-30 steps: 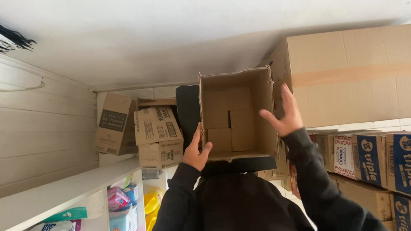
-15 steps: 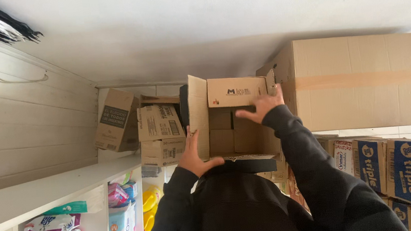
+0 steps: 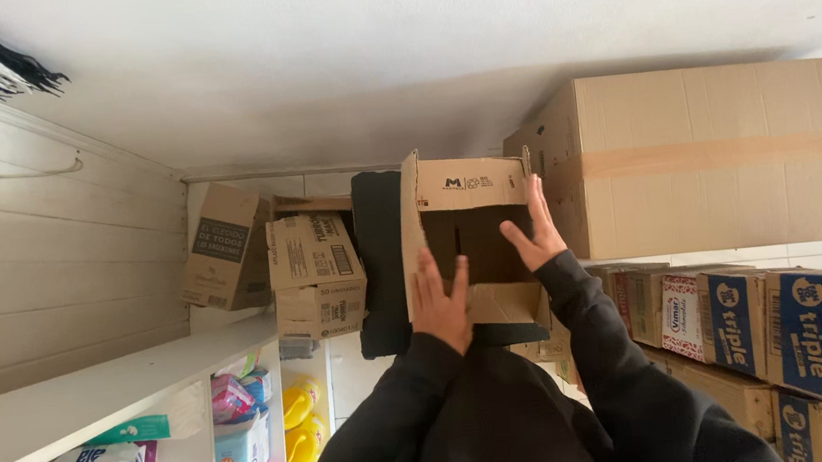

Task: The person folds cardboard boxes by hand and places them onto a stack of flattened boxes.

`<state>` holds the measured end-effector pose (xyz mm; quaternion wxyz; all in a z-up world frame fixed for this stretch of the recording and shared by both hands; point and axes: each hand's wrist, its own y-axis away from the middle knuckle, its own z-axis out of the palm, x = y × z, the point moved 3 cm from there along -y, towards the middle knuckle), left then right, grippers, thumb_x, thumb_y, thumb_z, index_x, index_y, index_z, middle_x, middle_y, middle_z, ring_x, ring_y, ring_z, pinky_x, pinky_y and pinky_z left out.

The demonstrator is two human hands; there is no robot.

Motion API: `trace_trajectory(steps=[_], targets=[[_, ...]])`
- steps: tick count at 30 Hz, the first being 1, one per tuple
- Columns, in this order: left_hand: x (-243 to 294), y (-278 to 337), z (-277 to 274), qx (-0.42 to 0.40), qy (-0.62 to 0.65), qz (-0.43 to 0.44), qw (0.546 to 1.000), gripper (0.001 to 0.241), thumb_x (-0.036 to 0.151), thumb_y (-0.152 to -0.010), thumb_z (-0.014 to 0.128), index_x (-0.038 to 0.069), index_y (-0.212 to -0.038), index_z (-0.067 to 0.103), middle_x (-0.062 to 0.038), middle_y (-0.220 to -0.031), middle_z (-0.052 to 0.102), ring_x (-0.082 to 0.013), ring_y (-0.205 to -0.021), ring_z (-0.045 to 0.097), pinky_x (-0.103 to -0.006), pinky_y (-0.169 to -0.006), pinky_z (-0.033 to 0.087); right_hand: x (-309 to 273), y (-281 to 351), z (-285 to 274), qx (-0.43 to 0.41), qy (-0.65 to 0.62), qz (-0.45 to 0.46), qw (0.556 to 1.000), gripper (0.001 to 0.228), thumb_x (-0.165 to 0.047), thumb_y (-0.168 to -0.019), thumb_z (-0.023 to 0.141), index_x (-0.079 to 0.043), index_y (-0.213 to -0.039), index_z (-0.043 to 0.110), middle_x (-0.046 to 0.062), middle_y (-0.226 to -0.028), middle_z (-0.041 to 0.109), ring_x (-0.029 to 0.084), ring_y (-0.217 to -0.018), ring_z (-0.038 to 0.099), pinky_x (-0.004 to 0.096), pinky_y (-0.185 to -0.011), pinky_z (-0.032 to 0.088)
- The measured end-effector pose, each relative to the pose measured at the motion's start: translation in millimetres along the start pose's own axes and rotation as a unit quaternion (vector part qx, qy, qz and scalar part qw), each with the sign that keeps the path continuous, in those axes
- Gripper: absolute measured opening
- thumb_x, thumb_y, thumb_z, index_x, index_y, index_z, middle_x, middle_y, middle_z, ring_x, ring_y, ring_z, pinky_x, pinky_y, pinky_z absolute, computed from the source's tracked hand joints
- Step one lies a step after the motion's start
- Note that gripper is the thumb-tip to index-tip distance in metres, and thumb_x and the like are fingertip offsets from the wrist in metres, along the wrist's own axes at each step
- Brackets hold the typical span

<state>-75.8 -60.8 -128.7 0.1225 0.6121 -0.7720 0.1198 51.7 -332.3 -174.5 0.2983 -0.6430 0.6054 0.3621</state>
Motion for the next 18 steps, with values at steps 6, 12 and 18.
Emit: trace_trajectory(steps=[6,12,18], targets=[[5,-26,28,0.036,0.02,0.048,0.998,0.087,0.064,-0.109,0.088,0.031,-0.185,0.065,-0.039,-0.206,0.02,-0.0626,-0.192,0.024,-0.0801,-0.151,0.017,62,2,-6,0.019,-0.229,0.101,0.968,0.096,-0.014,-0.135,0.06,-0.021,-0.21,0.0,0.019,-0.217,-0.001,0.044,-0.198,-0.004,0.067,-0.163,0.007],[4,-104,52,-0.035,-0.068,0.033,0.997,0.145,0.017,-0.09,0.112,0.037,-0.206,0.027,-0.031,-0.184,0.049,-0.0575,-0.161,0.063,-0.0722,-0.131,0.055,41,9,2,0.016,-0.226,0.153,0.962,0.091,-0.02,-0.137,0.06,-0.026,-0.21,0.006,0.015,-0.217,0.013,0.042,-0.199,0.012,0.066,-0.163,0.018],[3,-201,97,-0.097,-0.047,0.07,0.992,0.124,0.017,-0.096,0.113,0.023,-0.199,0.043,-0.03,-0.21,0.017,-0.0621,-0.191,0.018,-0.0915,-0.148,0.024,-13,6,5,-0.005,-0.051,0.153,0.987,0.09,-0.033,-0.137,0.051,-0.024,-0.211,0.0,0.015,-0.218,0.007,0.044,-0.198,0.012,0.067,-0.159,0.024]])
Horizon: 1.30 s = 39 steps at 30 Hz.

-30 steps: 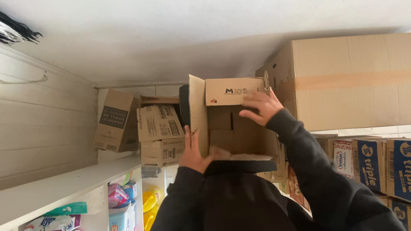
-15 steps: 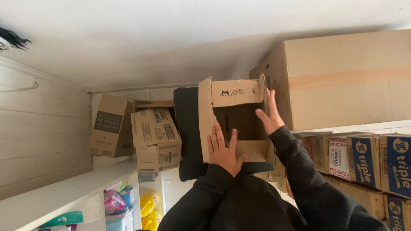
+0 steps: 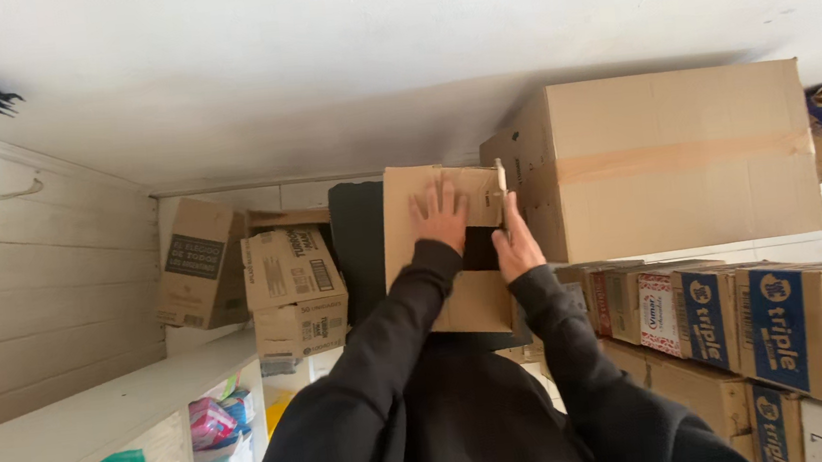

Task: The person folds cardboard boxes by hand and places them onto a stack of flattened boxes.

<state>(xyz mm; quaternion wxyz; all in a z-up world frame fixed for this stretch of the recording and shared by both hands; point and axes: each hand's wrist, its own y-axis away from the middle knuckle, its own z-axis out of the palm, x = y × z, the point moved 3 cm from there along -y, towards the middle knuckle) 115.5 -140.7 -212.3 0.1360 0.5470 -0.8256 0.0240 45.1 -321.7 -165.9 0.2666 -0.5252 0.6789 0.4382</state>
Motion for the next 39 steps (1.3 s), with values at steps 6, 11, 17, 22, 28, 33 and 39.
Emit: trace_trajectory(steps=[6,11,17,22,28,33,39], targets=[[-26,-65,20,0.25,-0.047,0.033,0.966,0.038,0.026,-0.096,0.078,0.016,-0.133,0.082,-0.009,-0.105,0.085,-0.0416,-0.117,0.086,-0.0683,-0.089,0.07,28,-5,14,-0.001,0.129,-0.062,0.99,0.1,-0.006,-0.117,0.052,-0.031,-0.21,0.023,0.013,-0.214,0.027,0.046,-0.191,0.034,0.066,-0.158,0.032],[-52,-87,-10,-0.024,0.11,-0.134,0.985,0.029,0.048,-0.117,0.073,0.023,-0.114,0.087,-0.005,-0.094,0.089,-0.0348,-0.093,0.094,-0.0541,-0.075,0.072,12,0,23,-0.036,0.207,-0.065,0.976,0.103,-0.005,-0.113,0.048,-0.038,-0.208,0.026,0.009,-0.213,0.032,0.047,-0.187,0.043,0.061,-0.157,0.04],[-57,-97,-20,-0.08,0.162,-0.16,0.97,0.086,0.076,-0.129,0.036,0.015,-0.109,0.093,-0.012,-0.084,0.089,-0.037,-0.085,0.094,-0.0536,-0.066,0.069,42,-9,74,-0.128,0.469,0.011,0.874,0.108,-0.036,-0.115,0.068,-0.042,-0.208,0.012,0.009,-0.216,0.015,0.058,-0.191,0.031,0.081,-0.137,0.057],[-27,-10,-132,-0.204,0.185,0.017,0.961,0.068,0.07,-0.124,0.055,0.015,-0.154,0.082,-0.021,-0.167,0.057,-0.0528,-0.16,0.052,-0.0771,-0.121,0.052,69,11,119,-0.11,0.531,-0.001,0.84,0.12,-0.058,-0.107,0.084,-0.034,-0.206,0.019,0.01,-0.213,0.008,0.067,-0.193,-0.001,0.085,-0.149,0.03],[-66,49,-120,-0.274,0.078,0.179,0.942,0.089,0.063,-0.094,0.101,0.033,-0.172,0.07,-0.022,-0.214,-0.015,-0.0651,-0.195,-0.001,-0.0944,-0.134,0.048,46,29,118,-0.023,0.507,-0.153,0.848,0.061,-0.061,-0.122,0.077,-0.032,-0.175,0.07,0.001,-0.187,0.053,0.055,-0.194,0.016,0.081,-0.149,0.027],[-84,51,-122,-0.204,0.016,0.202,0.958,0.104,0.076,-0.074,0.115,0.02,-0.152,0.074,-0.029,-0.21,-0.004,-0.0711,-0.19,0.015,-0.0749,-0.135,0.066,148,3,173,-0.042,0.497,-0.214,0.84,0.038,-0.043,-0.11,0.072,-0.036,-0.146,0.081,-0.014,-0.152,0.067,0.037,-0.142,0.055,0.064,-0.118,0.048],[-122,48,-101,-0.111,0.132,0.149,0.974,0.069,0.064,-0.092,0.11,0.014,-0.118,0.07,-0.004,-0.215,0.003,-0.0541,-0.194,0.024,-0.0663,-0.112,0.08,87,21,118,-0.143,0.217,-0.252,0.932,0.037,-0.029,-0.082,0.087,-0.025,-0.115,0.072,0.006,-0.113,0.071,0.046,-0.104,0.082,0.058,-0.098,0.067]])
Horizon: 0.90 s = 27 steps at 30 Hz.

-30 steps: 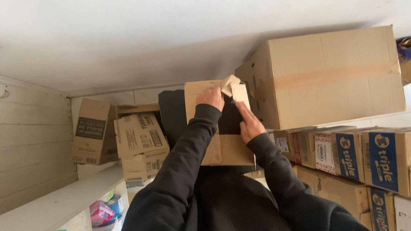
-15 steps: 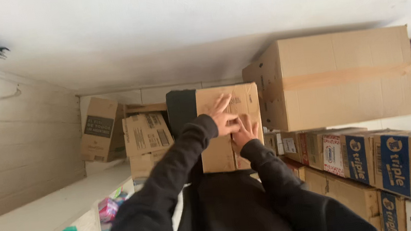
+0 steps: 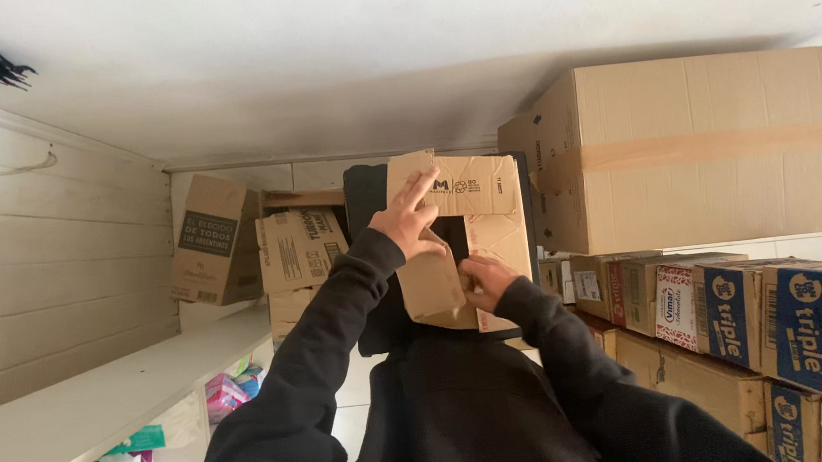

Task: The person folds cardboard boxes by hand and places them onto a stack of flattened boxes.

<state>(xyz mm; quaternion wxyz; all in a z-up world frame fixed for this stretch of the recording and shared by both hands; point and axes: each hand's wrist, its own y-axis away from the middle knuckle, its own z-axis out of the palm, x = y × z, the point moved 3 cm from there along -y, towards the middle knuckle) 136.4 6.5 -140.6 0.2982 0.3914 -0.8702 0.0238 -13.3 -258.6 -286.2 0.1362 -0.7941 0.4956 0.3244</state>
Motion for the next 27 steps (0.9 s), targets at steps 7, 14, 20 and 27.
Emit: trace_trajectory(steps=[7,14,20,27], targets=[[2,-6,4,0.03,-0.054,-0.058,0.996,0.062,0.064,-0.101,0.102,0.016,-0.122,0.069,0.006,-0.214,0.005,-0.0433,-0.195,0.028,-0.0657,-0.105,0.082,-33,30,-59,-0.05,-0.102,-0.069,0.991,0.035,-0.037,-0.105,0.098,-0.021,-0.107,0.067,0.003,-0.112,0.07,0.039,-0.099,0.079,0.053,-0.092,0.065],[-4,-26,41,0.067,-0.111,-0.074,0.989,0.065,0.045,-0.09,0.116,0.012,-0.131,0.078,-0.008,-0.209,0.016,-0.0538,-0.191,0.031,-0.0715,-0.107,0.08,-62,41,-64,-0.043,-0.059,-0.122,0.99,0.043,-0.057,-0.109,0.101,-0.027,-0.098,0.071,-0.001,-0.123,0.075,0.036,-0.106,0.076,0.052,-0.095,0.06],[-2,-54,84,-0.012,-0.074,-0.112,0.991,0.096,0.048,-0.117,0.095,0.042,-0.196,0.04,-0.012,-0.214,-0.021,-0.0518,-0.191,0.038,-0.0797,-0.131,0.069,-80,43,-57,-0.007,-0.029,-0.064,0.998,0.063,-0.086,-0.098,0.096,-0.037,-0.137,0.085,0.011,-0.194,0.052,0.046,-0.141,0.077,0.063,-0.12,0.063],[15,34,58,0.143,-0.011,-0.206,0.968,0.111,0.081,-0.114,0.078,0.017,-0.199,0.043,-0.027,-0.202,0.046,-0.0499,-0.184,0.051,-0.0742,-0.135,0.061,-28,49,-89,0.242,-0.067,0.076,0.965,0.066,-0.046,-0.11,0.102,-0.02,-0.166,0.08,0.029,-0.18,0.059,0.061,-0.174,0.055,0.073,-0.14,0.051]])
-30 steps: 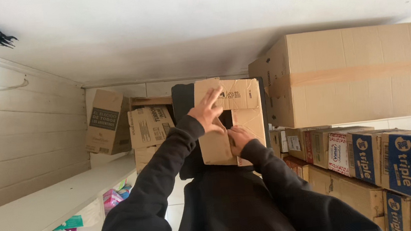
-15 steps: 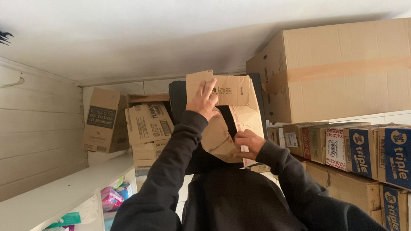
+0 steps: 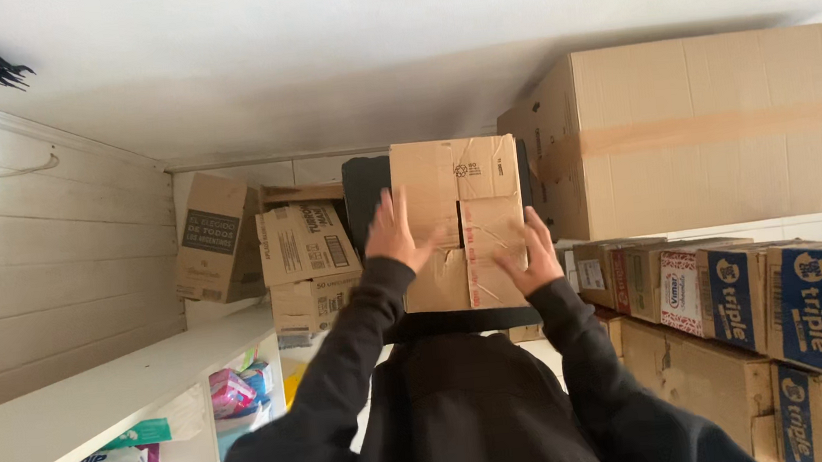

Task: The person folds cardboard boxes by hand and places them onto a stack of flattened boxes.

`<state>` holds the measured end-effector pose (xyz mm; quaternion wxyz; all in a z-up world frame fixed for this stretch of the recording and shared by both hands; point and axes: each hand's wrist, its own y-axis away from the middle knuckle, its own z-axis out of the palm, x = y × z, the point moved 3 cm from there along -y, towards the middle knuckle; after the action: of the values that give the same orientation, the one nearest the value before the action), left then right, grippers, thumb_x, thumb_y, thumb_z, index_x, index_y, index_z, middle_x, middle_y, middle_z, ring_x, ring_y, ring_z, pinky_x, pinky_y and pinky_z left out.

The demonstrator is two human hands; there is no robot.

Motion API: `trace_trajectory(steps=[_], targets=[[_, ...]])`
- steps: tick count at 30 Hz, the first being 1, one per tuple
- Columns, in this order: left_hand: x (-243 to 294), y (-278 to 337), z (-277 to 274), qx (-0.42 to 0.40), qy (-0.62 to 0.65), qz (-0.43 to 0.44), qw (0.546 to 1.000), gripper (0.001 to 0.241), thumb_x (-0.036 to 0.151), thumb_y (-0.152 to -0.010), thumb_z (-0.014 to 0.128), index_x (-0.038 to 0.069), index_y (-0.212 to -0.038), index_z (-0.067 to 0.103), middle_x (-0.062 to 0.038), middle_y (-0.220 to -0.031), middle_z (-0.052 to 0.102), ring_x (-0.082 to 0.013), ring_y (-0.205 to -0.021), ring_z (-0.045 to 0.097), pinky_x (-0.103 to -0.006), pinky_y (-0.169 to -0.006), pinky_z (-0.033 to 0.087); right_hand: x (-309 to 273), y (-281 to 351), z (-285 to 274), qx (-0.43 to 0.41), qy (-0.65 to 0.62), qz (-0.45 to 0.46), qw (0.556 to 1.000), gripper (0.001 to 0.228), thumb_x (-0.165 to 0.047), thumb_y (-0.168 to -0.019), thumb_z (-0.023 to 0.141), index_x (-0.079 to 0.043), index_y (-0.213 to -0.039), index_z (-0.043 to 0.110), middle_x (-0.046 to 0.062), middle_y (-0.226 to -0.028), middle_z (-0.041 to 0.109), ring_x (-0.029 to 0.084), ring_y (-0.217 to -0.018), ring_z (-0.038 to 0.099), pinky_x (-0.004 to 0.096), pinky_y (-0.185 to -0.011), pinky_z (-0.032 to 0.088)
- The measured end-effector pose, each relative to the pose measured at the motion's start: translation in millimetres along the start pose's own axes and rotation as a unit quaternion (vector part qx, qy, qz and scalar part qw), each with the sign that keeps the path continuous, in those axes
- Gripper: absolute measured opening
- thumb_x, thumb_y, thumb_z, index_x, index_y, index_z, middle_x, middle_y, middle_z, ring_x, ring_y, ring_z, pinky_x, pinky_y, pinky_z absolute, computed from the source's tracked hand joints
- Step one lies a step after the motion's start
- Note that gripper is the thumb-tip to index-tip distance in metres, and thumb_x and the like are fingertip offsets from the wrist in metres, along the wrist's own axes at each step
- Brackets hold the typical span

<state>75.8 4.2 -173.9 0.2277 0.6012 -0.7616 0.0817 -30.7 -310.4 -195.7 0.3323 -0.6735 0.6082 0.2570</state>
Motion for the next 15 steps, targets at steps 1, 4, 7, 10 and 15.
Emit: trace_trajectory(steps=[1,4,7,10,15], targets=[[3,14,13,-0.046,0.052,-0.066,0.995,0.124,0.069,-0.105,0.087,0.018,-0.202,0.029,-0.028,-0.207,0.029,-0.0559,-0.169,0.064,-0.0725,-0.127,0.067,12,-2,9,-0.048,0.013,0.131,0.99,0.095,-0.062,-0.107,0.101,-0.025,-0.184,0.061,0.022,-0.198,0.043,0.052,-0.184,0.046,0.069,-0.148,0.045],[32,42,40,-0.059,0.074,-0.149,0.984,0.149,0.077,-0.095,0.089,0.014,-0.206,0.012,-0.033,-0.212,0.006,-0.0615,-0.172,0.053,-0.0714,-0.137,0.054,13,-12,37,-0.108,0.078,0.287,0.949,0.138,-0.085,-0.097,0.096,-0.033,-0.206,0.029,0.018,-0.209,0.026,0.05,-0.188,0.043,0.064,-0.154,0.046],[51,32,64,0.017,0.012,-0.186,0.982,0.16,0.082,-0.09,0.092,0.004,-0.205,0.014,-0.039,-0.208,0.01,-0.0614,-0.188,0.034,-0.0724,-0.154,0.033,-12,-37,44,-0.134,0.157,0.344,0.916,0.16,-0.099,-0.086,0.092,-0.036,-0.208,0.009,0.021,-0.2,0.027,0.058,-0.177,0.056,0.066,-0.145,0.057],[51,20,79,0.088,-0.037,-0.221,0.971,0.161,0.079,-0.085,0.1,-0.002,-0.201,0.024,-0.038,-0.199,0.029,-0.0572,-0.181,0.044,-0.0714,-0.15,0.036,-5,-45,58,-0.133,0.2,0.386,0.891,0.167,-0.113,-0.082,0.084,-0.034,-0.206,0.005,0.021,-0.191,0.035,0.058,-0.166,0.066,0.069,-0.132,0.065],[59,8,70,0.109,-0.052,-0.268,0.956,0.169,0.086,-0.078,0.104,-0.004,-0.2,0.027,-0.032,-0.186,0.044,-0.0503,-0.17,0.056,-0.0719,-0.144,0.044,62,-42,93,-0.034,0.246,0.331,0.91,0.158,-0.116,-0.076,0.085,-0.02,-0.19,0.03,0.019,-0.161,0.055,0.053,-0.152,0.075,0.063,-0.119,0.071]])
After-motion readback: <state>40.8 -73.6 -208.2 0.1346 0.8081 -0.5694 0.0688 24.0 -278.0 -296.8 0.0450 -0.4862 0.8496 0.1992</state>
